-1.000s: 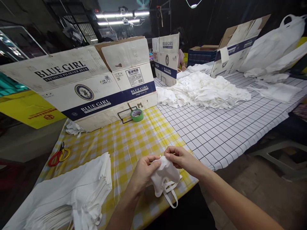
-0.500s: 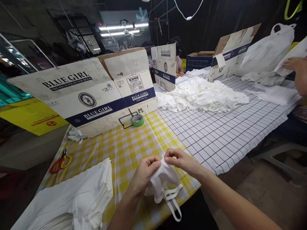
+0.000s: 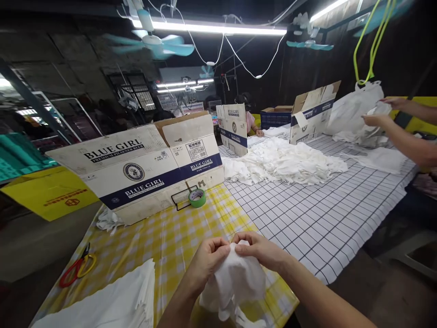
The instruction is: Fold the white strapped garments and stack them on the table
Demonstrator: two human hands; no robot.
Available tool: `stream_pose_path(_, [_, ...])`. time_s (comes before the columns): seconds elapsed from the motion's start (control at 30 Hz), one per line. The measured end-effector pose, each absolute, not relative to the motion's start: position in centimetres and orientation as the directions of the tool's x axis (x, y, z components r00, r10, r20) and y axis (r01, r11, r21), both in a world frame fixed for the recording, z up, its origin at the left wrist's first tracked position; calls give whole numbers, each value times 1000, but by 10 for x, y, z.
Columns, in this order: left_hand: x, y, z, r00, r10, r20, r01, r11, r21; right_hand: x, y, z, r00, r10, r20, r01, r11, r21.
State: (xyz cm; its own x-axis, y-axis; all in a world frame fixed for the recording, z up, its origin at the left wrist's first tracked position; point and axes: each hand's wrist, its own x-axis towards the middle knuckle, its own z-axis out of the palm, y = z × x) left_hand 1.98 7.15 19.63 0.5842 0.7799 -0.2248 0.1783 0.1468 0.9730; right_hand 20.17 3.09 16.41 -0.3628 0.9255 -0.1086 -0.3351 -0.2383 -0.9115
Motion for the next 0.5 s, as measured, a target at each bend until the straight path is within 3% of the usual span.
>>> stream_pose_path(0.37, [35, 88, 189, 632, 763, -132, 54, 126, 991, 216, 32, 164, -256, 919, -299, -323, -373, -870])
stream_pose_path(0.5, [34, 93, 184, 640, 762, -96, -20, 142, 990, 217, 32, 165, -268, 924, -274, -352, -358, -865])
